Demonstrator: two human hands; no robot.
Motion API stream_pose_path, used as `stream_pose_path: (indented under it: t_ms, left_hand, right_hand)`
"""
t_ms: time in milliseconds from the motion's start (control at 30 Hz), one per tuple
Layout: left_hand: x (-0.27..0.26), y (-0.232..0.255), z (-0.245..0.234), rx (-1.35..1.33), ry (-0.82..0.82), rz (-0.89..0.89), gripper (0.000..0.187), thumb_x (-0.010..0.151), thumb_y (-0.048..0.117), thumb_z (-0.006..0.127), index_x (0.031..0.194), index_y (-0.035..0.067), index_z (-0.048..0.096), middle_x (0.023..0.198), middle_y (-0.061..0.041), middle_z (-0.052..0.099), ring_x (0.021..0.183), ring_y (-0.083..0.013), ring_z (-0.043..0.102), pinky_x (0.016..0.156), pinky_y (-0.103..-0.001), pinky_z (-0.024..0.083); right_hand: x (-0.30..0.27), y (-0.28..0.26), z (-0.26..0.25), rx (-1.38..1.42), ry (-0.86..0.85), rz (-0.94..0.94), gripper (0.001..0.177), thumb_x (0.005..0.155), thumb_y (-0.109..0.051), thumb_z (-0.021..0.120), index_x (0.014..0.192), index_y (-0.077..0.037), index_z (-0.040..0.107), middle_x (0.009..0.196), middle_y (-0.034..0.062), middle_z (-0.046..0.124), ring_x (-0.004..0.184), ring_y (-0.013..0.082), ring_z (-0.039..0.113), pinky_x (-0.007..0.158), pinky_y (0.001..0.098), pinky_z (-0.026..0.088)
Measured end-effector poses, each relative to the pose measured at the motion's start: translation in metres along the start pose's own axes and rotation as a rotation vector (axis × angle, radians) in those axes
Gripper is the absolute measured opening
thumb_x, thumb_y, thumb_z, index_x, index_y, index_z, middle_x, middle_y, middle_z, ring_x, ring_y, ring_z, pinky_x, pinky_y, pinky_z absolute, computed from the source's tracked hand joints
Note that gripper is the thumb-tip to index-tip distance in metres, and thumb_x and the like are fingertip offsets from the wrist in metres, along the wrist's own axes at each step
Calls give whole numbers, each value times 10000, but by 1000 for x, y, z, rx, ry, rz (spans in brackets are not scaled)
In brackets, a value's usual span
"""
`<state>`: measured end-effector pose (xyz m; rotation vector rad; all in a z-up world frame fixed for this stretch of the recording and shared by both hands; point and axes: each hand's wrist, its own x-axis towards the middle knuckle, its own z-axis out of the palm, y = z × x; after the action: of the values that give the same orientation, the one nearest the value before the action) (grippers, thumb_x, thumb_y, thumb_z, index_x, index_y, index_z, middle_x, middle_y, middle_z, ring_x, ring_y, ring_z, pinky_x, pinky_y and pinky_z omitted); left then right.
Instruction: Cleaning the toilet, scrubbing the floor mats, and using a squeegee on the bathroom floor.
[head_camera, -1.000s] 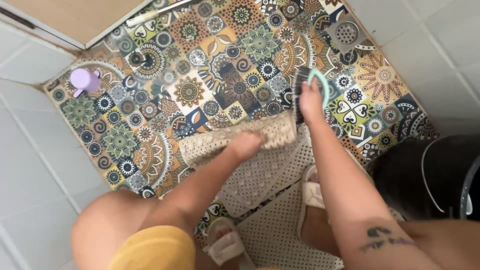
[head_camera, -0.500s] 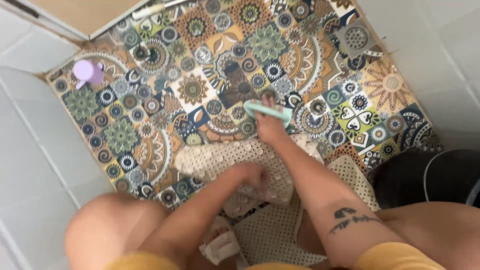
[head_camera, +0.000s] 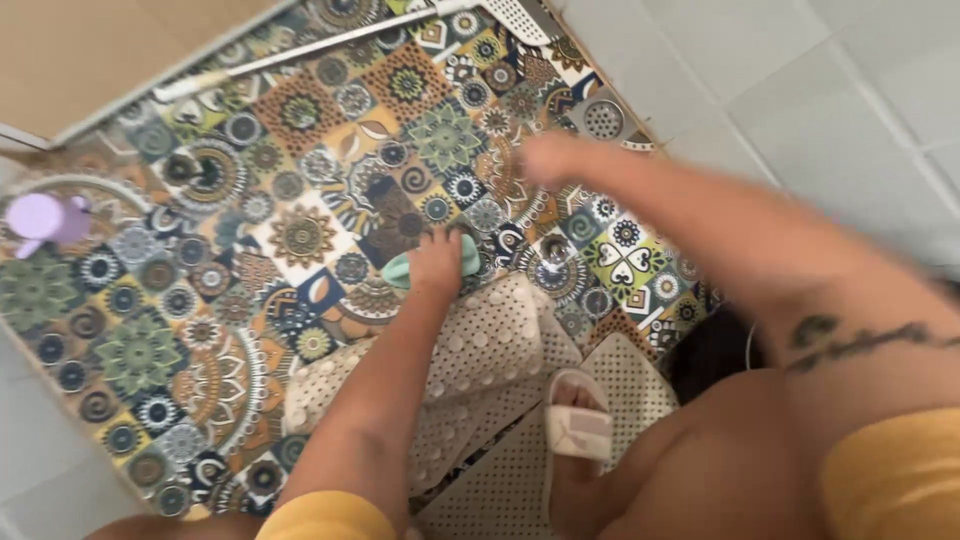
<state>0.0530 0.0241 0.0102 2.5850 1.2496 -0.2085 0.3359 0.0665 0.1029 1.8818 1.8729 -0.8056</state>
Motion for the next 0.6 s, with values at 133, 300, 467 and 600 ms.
stream_pose_path:
  t_ms: [133,300,467,600]
  left_hand:
    - [14,3,34,-62,101,-14,343,943,160,742,1236,93,578,1394,-177,535,1280,-370,581,812,-470,603]
    - [38,35,-35,-391,34,-127,560,762,170,839,1229,31,561,1315,-198,530,1031,-427,661,836,-504,570]
    - [86,51,-29,-472,-7,-151,580,731,174,871,1203,58,556,1307,-175,546,1084,-410,656,869,-498,560]
    - [94,55,-43,-503,-56,-194,587,763,194,867,1215,41,526,1332,-189,529,1084,-430,653,880,-510,553]
  right_hand:
    - [-54,80,-30,-11,169,7,373,929,-213,603,1269,-105,711,1122,181,737,921,345,723,834,472,565]
    - [-15,215,56,612,522,233,277,943,-239,699,1153,-73,768,1016,145,770,863,214,715,819,376,552]
    - [10,249,103,579,494,313,256,944,-228,712,1144,-82,776,985,162,763,840,230,714,791,373,553]
    - [35,255,122,544,521,237,247,939,-199,696,1162,-113,759,1030,145,735,887,268,709,839,389,555]
